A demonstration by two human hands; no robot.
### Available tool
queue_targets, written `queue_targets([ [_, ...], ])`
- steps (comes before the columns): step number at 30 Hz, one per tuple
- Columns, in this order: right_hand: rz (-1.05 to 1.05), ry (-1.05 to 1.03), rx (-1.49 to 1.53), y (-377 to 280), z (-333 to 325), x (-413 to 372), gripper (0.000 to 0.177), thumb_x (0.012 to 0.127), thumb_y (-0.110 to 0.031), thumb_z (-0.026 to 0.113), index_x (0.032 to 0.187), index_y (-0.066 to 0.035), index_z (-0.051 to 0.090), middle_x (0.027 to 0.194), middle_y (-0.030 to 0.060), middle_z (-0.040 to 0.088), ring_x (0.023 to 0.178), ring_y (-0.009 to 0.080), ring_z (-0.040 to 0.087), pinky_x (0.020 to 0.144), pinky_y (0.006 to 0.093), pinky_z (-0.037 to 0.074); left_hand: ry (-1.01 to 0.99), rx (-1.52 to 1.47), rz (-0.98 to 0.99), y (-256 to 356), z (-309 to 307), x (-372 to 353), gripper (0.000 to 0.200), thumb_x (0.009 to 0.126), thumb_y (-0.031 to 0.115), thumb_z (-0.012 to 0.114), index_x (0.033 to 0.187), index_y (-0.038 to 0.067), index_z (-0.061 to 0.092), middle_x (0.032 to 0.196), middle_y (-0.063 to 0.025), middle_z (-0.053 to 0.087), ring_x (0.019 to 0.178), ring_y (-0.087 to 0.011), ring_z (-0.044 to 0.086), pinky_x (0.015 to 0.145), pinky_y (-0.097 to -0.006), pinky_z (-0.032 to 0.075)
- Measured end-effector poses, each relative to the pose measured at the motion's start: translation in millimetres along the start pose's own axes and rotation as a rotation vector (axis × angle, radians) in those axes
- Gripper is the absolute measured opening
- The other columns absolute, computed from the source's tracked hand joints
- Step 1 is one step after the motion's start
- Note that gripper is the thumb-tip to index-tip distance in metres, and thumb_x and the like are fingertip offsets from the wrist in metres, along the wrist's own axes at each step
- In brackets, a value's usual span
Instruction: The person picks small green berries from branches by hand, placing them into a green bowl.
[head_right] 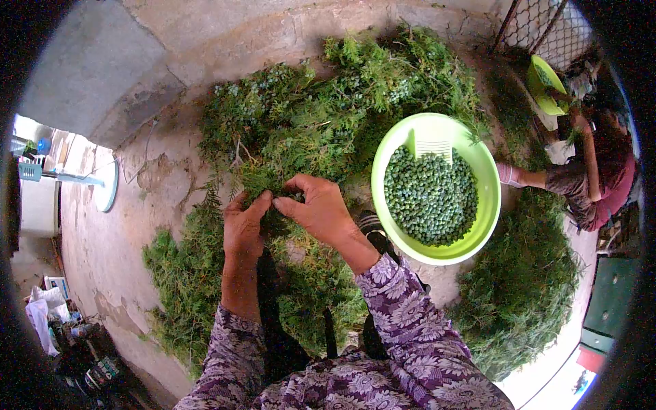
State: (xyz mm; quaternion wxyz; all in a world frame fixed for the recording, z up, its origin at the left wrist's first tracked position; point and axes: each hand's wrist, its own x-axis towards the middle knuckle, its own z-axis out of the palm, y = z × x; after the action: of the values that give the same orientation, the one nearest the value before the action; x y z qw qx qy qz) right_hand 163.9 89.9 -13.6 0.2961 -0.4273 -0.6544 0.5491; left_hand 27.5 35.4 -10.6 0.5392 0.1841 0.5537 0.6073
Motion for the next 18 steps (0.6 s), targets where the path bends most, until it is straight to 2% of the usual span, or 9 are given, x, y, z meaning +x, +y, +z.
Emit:
queue_targets([
  [3, -0.048, 0.018, -0.051, -3, 1, 0, 0.022, 0.071, -0.017, 0.065, 0.086, -0.001, 0.06, 0.071, 0.002, 0.058, 0.063, 0.0087, 0.051, 0.06, 0.0233, 0.044, 0.05, 0.011, -0.042, 7, 7, -6, 0.021, 0.075, 0.006, 0.062, 0.094, -0.001, 0.058, 0.086, -0.0047, 0.061, 0.073, -0.0111, 0.057, 0.065, -0.0229, 0.046],
  [5, -0.053, 0.026, -0.082, -4, 2, 1, 0.022, 0.07, -0.016, 0.065, 0.085, -0.001, 0.06, 0.071, 0.0018, 0.058, 0.065, 0.0095, 0.051, 0.062, 0.0237, 0.044, -0.006, -0.065, -0.024, 5, 6, -5, 0.02, 0.075, 0.004, 0.061, 0.094, -0.001, 0.058, 0.086, -0.0053, 0.061, 0.072, -0.0108, 0.057, 0.065, -0.0229, 0.046],
  [8, -0.001, -0.023, 0.047, -3, 3, 1, 0.02, 0.069, -0.016, 0.065, 0.082, -0.001, 0.059, 0.07, 0.0022, 0.058, 0.06, 0.0084, 0.051, 0.056, 0.0225, 0.043, 0.006, -0.082, -0.013, 4, 5, -6, 0.019, 0.075, 0.003, 0.06, 0.094, -0.001, 0.057, 0.084, -0.0052, 0.061, 0.071, -0.0108, 0.057, 0.063, -0.0237, 0.046],
  [10, 0.171, -0.083, 0.117, -7, 3, 2, 0.015, 0.069, -0.014, 0.064, 0.077, -0.003, 0.057, 0.069, 0.0025, 0.056, 0.054, 0.0062, 0.05, 0.048, 0.0211, 0.04, 0.02, -0.132, -0.029, 3, 6, -7, 0.02, 0.075, 0.003, 0.06, 0.095, -0.002, 0.056, 0.083, -0.0053, 0.061, 0.071, -0.0112, 0.057, 0.062, -0.0244, 0.047],
  [11, 0.172, -0.085, 0.116, -9, 4, 1, 0.015, 0.069, -0.014, 0.064, 0.077, -0.003, 0.057, 0.069, 0.0025, 0.056, 0.054, 0.0062, 0.05, 0.048, 0.0211, 0.04, 0.032, -0.18, -0.044, 3, 7, -8, 0.021, 0.075, 0.003, 0.06, 0.095, -0.002, 0.055, 0.082, -0.0055, 0.06, 0.07, -0.0117, 0.057, 0.06, -0.025, 0.047],
  [13, 0.272, -0.159, 0.326, -12, 5, 0, 0.012, 0.071, -0.014, 0.061, 0.075, -0.004, 0.054, 0.066, 0.0019, 0.053, 0.048, 0.0047, 0.046, 0.04, 0.0202, 0.034, 0.074, -0.179, -0.056, 3, 8, -10, 0.021, 0.076, 0.003, 0.06, 0.095, -0.002, 0.054, 0.082, -0.0059, 0.06, 0.069, -0.0123, 0.057, 0.059, -0.0254, 0.047],
  [14, 0.272, -0.16, 0.325, -12, 5, 1, 0.012, 0.071, -0.014, 0.061, 0.075, -0.004, 0.054, 0.066, 0.0019, 0.053, 0.048, 0.0047, 0.046, 0.04, 0.0202, 0.034, 0.113, -0.177, -0.068, 3, 8, -10, 0.021, 0.076, 0.002, 0.06, 0.095, -0.003, 0.053, 0.081, -0.0064, 0.06, 0.069, -0.0129, 0.057, 0.058, -0.0258, 0.048],
  [16, 0.425, -0.262, 0.662, -11, 2, 1, 0.009, 0.073, -0.012, 0.056, 0.075, -0.004, 0.051, 0.065, 0.0031, 0.052, 0.045, 0.0073, 0.043, 0.038, 0.0208, 0.031, 0.14, -0.192, -0.044, 6, 3, -6, 0.022, 0.076, 0.003, 0.06, 0.096, -0.003, 0.053, 0.081, -0.0068, 0.06, 0.068, -0.0134, 0.058, 0.057, -0.0259, 0.048],
  [18, 0.44, -0.244, 0.782, -17, -2, -3, 0.008, 0.074, -0.011, 0.054, 0.076, -0.004, 0.05, 0.066, 0.0044, 0.052, 0.044, 0.0086, 0.042, 0.037, 0.0208, 0.029, 0.171, -0.21, -0.016, 12, -3, -4, 0.023, 0.075, 0.003, 0.06, 0.096, -0.003, 0.053, 0.08, -0.0073, 0.06, 0.067, -0.0139, 0.058, 0.057, -0.026, 0.048],
])
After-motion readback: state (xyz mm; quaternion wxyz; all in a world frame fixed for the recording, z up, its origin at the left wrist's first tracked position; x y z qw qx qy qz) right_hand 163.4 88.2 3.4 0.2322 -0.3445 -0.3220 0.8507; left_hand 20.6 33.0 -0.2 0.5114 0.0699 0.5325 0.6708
